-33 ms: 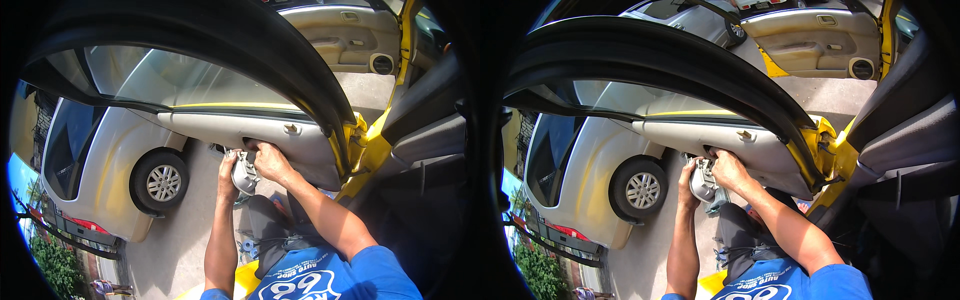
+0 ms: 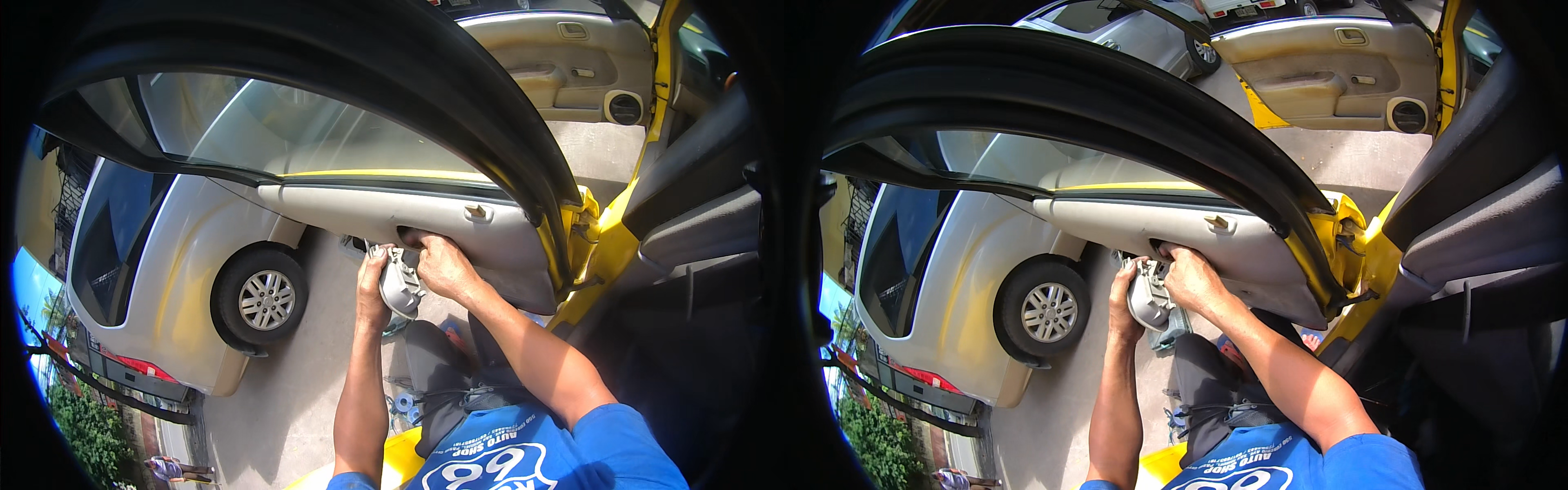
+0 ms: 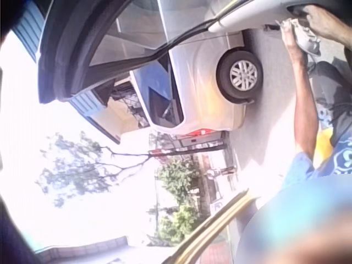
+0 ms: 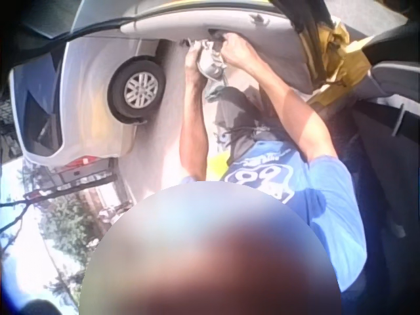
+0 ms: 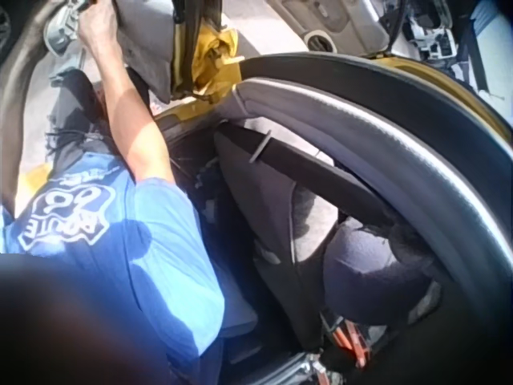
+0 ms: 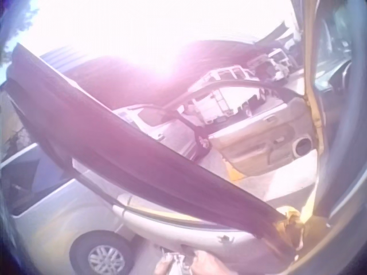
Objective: The person removes the interior door panel of a yellow car and installs a new door handle. They use a screwdriver to remove screws, detach the old handle, and secure the new handle in place.
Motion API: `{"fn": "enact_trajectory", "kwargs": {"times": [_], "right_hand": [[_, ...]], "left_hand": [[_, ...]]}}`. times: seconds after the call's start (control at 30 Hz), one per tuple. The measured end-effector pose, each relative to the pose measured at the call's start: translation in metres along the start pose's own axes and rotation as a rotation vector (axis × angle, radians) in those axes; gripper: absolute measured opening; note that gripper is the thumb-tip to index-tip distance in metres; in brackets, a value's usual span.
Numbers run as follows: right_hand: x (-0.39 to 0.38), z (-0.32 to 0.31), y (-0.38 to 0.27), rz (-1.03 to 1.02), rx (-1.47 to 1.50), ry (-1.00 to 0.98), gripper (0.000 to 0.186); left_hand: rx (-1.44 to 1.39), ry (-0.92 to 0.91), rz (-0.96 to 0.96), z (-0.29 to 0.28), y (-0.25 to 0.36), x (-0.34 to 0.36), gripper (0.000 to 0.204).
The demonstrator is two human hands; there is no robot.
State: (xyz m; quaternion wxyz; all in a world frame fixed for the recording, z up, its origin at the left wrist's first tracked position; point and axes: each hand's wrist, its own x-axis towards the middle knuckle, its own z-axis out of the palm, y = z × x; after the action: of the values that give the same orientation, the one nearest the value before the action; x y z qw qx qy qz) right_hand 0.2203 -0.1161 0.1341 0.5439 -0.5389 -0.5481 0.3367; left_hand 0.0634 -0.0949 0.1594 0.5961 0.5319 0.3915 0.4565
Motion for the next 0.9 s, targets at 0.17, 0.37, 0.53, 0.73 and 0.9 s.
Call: {"fn": "enact_trajectory", "kwargs": {"times": [0.17, 0.37, 0.53, 0.73, 0.9], "right_hand": [[-0.002, -0.004, -0.001, -0.079, -0.001, 0.069, 0.043], [-0.005, -0.016, -0.009, -0.079, -0.001, -0.09, 0.03], [-0.008, -0.024, -0.012, -0.046, 0.034, -0.182, 0.039], [-0.01, -0.027, -0.009, -0.051, 0.079, -0.236, 0.041], [-0.014, -0.03, -0.015, -0.062, 0.086, -0.23, 0.041]], "left_hand": [[0.143, 0.076, 0.081, 0.011, -0.007, 0.01, 0.045], [0.082, 0.06, 0.015, 0.016, -0.006, 0.01, 0.044], [0.044, 0.074, -0.001, 0.014, 0.002, 0.013, 0.042], [0.059, 0.137, -0.082, 0.017, 0.002, 0.013, 0.042], [0.013, 0.101, 0.019, 0.024, -0.002, 0.008, 0.046]]}}
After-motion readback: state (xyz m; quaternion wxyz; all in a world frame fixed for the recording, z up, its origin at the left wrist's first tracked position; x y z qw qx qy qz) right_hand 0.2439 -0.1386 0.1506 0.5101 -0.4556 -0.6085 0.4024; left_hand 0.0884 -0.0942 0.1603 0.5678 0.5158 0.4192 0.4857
